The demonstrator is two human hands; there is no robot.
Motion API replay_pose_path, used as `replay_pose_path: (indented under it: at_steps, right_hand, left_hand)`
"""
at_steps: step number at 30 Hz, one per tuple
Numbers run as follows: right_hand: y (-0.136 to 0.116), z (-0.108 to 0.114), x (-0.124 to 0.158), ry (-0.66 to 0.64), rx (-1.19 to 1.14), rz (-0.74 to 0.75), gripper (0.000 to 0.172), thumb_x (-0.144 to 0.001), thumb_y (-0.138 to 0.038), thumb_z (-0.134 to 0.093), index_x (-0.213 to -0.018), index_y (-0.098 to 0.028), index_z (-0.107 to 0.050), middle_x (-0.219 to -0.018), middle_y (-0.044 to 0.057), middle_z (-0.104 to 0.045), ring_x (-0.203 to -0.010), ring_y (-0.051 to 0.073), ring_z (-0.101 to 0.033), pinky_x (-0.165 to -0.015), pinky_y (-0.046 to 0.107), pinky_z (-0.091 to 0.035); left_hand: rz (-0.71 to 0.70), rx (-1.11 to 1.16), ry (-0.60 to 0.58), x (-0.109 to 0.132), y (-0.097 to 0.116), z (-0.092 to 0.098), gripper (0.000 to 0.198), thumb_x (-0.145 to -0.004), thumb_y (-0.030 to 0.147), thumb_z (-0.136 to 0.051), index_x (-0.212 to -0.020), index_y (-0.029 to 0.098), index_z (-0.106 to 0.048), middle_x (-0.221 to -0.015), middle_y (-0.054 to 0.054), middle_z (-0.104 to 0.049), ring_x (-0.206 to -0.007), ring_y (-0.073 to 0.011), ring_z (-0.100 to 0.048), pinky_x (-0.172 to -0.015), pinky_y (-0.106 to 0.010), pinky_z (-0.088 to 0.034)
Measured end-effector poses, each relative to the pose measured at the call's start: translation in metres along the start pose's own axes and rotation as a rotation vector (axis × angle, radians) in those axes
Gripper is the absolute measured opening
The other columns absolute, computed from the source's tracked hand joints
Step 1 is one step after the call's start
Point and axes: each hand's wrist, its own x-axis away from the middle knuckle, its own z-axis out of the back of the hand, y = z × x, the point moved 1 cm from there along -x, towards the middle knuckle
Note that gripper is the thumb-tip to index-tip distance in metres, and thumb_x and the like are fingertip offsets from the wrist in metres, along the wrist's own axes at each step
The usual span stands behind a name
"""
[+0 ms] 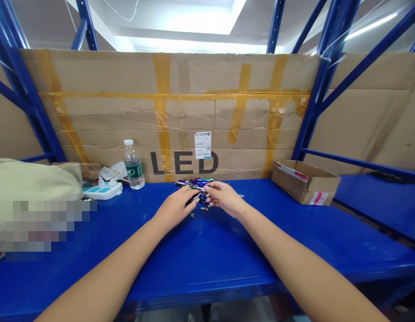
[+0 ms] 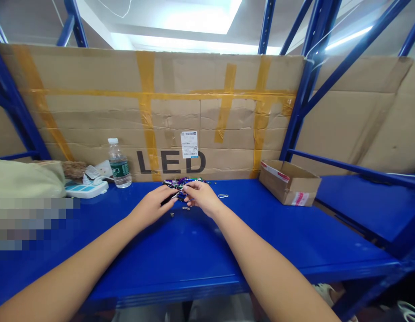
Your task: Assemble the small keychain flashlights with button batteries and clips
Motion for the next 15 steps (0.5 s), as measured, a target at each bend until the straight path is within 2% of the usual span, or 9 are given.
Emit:
replay_pose_path:
  at_steps: [3, 7, 10, 13, 15]
  right_hand:
    - [0.0036, -0.0019, -0.0023, 0.023, 0.033, 0.055, 0.026, -0.075, -0.037, -0.069, -0.087, -0.015, -0.061, -0.067, -0.001, -0.058, -0.054, 0.008, -0.055, -0.049, 0.02, -0.045]
    - [0.0011, -0.005, -0.0015, -0.035, 0.313, 0.157, 0.02, -0.081, -0.036, -0.059, -0.08, -0.017, -0.064, -0.051, -0.005, -0.051, -0.044, 0.008, -0.046, -0.046, 0.022, -0.042]
    - [-0.0018, -0.0043, -0.0008, -0.043, 0.427, 0.175, 0.021, -0.087, -0.032, -0.051, -0.084, -0.017, -0.066, -0.046, -0.005, -0.047, -0.043, 0.009, -0.046, -0.048, 0.022, -0.042]
    - [-0.0013, -0.0043, -0.0006, -0.094, 0.398, 0.148, 0.023, -0.088, -0.033, -0.05, -0.091, -0.017, -0.066, -0.052, -0.005, -0.047, -0.045, 0.009, -0.047, -0.048, 0.023, -0.044]
    - [0.0008, -0.0068, 0.0012, -0.149, 0.337, 0.104, 0.023, -0.087, -0.032, -0.051, -0.099, -0.017, -0.064, -0.065, -0.003, -0.053, -0.051, 0.009, -0.052, -0.05, 0.023, -0.047]
  left_hand:
    - [-0.012, 0.019, -0.023, 0.0008, 0.0, -0.0035, 0.026, -0.092, 0.025, -0.048, -0.114, 0.021, -0.061, -0.108, -0.008, -0.065, -0.098, -0.0201, -0.061, -0.087, -0.034, -0.05]
    - [-0.004, 0.041, -0.043, 0.0005, 0.0005, -0.0053, 0.022, -0.092, 0.027, -0.048, -0.107, 0.021, -0.062, -0.105, -0.007, -0.066, -0.095, -0.0201, -0.062, -0.086, -0.035, -0.051]
    - [0.006, 0.068, -0.038, -0.0006, 0.0015, -0.0061, 0.019, -0.092, 0.026, -0.048, -0.103, 0.02, -0.062, -0.101, -0.006, -0.066, -0.094, -0.02, -0.062, -0.085, -0.035, -0.051]
    - [0.039, 0.098, 0.016, -0.0019, 0.002, -0.0058, 0.021, -0.092, 0.025, -0.048, -0.109, 0.019, -0.06, -0.108, -0.008, -0.066, -0.101, -0.0214, -0.061, -0.091, -0.037, -0.05]
    - [0.079, 0.102, 0.05, -0.0023, 0.0019, -0.0036, 0.025, -0.092, 0.024, -0.047, -0.114, 0.019, -0.058, -0.112, -0.009, -0.064, -0.105, -0.0227, -0.06, -0.093, -0.038, -0.049]
